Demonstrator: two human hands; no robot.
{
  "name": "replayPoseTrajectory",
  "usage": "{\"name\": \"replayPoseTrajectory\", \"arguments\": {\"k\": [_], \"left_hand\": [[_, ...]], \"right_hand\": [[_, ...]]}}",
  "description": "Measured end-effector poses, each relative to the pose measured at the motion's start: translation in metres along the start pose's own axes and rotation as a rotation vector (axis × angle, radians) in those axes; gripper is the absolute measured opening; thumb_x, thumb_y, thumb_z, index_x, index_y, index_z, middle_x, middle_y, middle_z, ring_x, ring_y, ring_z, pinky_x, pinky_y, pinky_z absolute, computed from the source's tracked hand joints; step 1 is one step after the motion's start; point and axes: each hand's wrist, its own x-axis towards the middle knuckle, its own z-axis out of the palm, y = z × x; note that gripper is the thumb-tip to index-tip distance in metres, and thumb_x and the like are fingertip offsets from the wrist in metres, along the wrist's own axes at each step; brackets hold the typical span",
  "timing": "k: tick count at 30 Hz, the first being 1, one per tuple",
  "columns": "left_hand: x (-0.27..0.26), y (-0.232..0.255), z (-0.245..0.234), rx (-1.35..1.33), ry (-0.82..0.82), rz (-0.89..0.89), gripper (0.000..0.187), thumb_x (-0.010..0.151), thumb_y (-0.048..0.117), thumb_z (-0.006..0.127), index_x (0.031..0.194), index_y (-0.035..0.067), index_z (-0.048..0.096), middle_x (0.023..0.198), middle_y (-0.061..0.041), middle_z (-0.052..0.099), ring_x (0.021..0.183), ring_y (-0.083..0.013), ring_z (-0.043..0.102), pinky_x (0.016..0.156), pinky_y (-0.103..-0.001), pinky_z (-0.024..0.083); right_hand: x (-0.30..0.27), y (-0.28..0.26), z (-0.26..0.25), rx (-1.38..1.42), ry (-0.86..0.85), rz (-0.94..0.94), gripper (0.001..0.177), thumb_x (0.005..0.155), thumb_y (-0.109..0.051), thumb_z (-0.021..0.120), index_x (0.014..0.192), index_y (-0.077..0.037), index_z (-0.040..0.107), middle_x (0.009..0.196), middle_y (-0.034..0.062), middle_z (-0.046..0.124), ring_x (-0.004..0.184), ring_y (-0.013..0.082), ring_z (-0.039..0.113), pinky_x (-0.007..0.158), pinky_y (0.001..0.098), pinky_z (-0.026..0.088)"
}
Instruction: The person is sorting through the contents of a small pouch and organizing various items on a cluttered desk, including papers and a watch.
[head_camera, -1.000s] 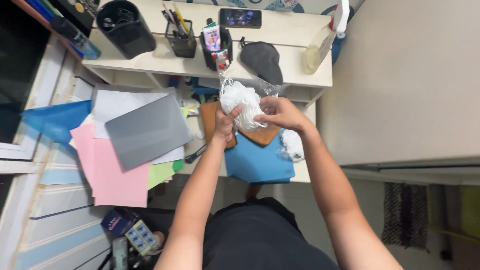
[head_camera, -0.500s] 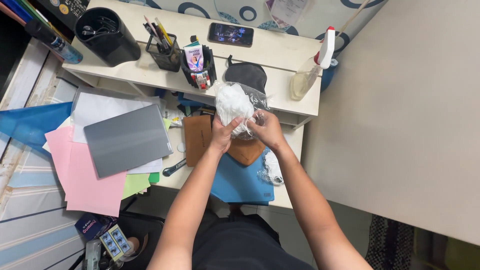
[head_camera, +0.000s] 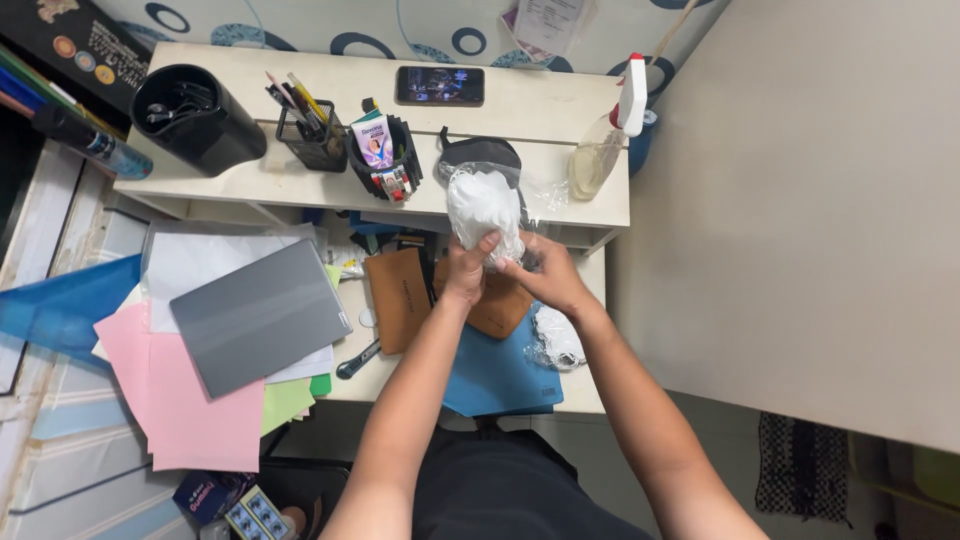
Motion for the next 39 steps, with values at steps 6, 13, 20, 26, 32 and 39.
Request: {"name": "replayPoseTrajectory", "arguments": {"k": [6,13,20,26,32,39], "left_hand": [[-0.005,0.024,-0.013,-0.047,-0.025,-0.054,0.063,0.077,0.016,0.093,0.132,0.015,0.062,0.116,-0.002,0.073,0.107,-0.0122,0.065,0.091,-0.039,0.057],[0.003,0.028,-0.041,0.017,-0.058,-0.134,0.059,0.079,0.014,0.09,0.132,0.012,0.064,0.112,-0.008,0.074,0.11,-0.0172,0.07,0.094,-0.042,0.058],[0.012,0.029,-0.082,-0.123,-0.218,-0.157,0.068,0.083,0.017,0.086,0.144,0.017,0.055,0.133,-0.007,0.067,0.122,-0.0203,0.061,0.1,-0.044,0.054],[0.012,0.035,-0.094,-0.16,-0.26,-0.212,0.073,0.086,0.016,0.083,0.15,0.015,0.048,0.14,-0.011,0.062,0.127,-0.0255,0.059,0.103,-0.049,0.052],[0.007,0.039,-0.095,-0.187,-0.284,-0.267,0.07,0.088,0.012,0.079,0.151,0.019,0.049,0.138,-0.01,0.064,0.127,-0.0279,0.061,0.102,-0.048,0.053],[-0.013,0.051,-0.052,-0.198,-0.179,-0.22,0.071,0.086,0.016,0.082,0.15,0.019,0.051,0.14,-0.009,0.064,0.124,-0.0245,0.061,0.103,-0.048,0.053]], "right_hand": [[0.006,0.018,0.005,-0.007,0.283,-0.092,0.029,0.087,-0.02,0.086,0.115,-0.016,0.08,0.106,0.01,0.076,0.101,0.0284,0.072,0.087,0.0409,0.058],[0.003,-0.01,0.056,-0.202,0.24,-0.148,0.011,0.092,-0.03,0.081,0.093,-0.019,0.084,0.1,0.0044,0.081,0.102,0.0256,0.075,0.09,0.0371,0.055],[-0.001,-0.021,0.07,0.013,0.312,-0.088,0.011,0.091,-0.013,0.078,0.1,-0.017,0.084,0.105,0.0096,0.081,0.104,0.0287,0.075,0.092,0.0422,0.056],[-0.007,-0.062,0.084,0.067,0.208,0.155,0.024,0.09,-0.01,0.077,0.113,-0.012,0.08,0.118,0.0186,0.076,0.114,0.0376,0.07,0.099,0.0506,0.053],[-0.016,-0.026,0.079,0.193,0.331,0.106,0.017,0.097,-0.014,0.072,0.11,-0.009,0.08,0.109,0.0169,0.079,0.109,0.0306,0.073,0.098,0.0475,0.054],[-0.006,-0.042,0.06,0.076,0.112,0.025,0.029,0.092,-0.017,0.077,0.119,-0.007,0.077,0.111,0.0213,0.077,0.113,0.036,0.07,0.101,0.0534,0.05]]}}
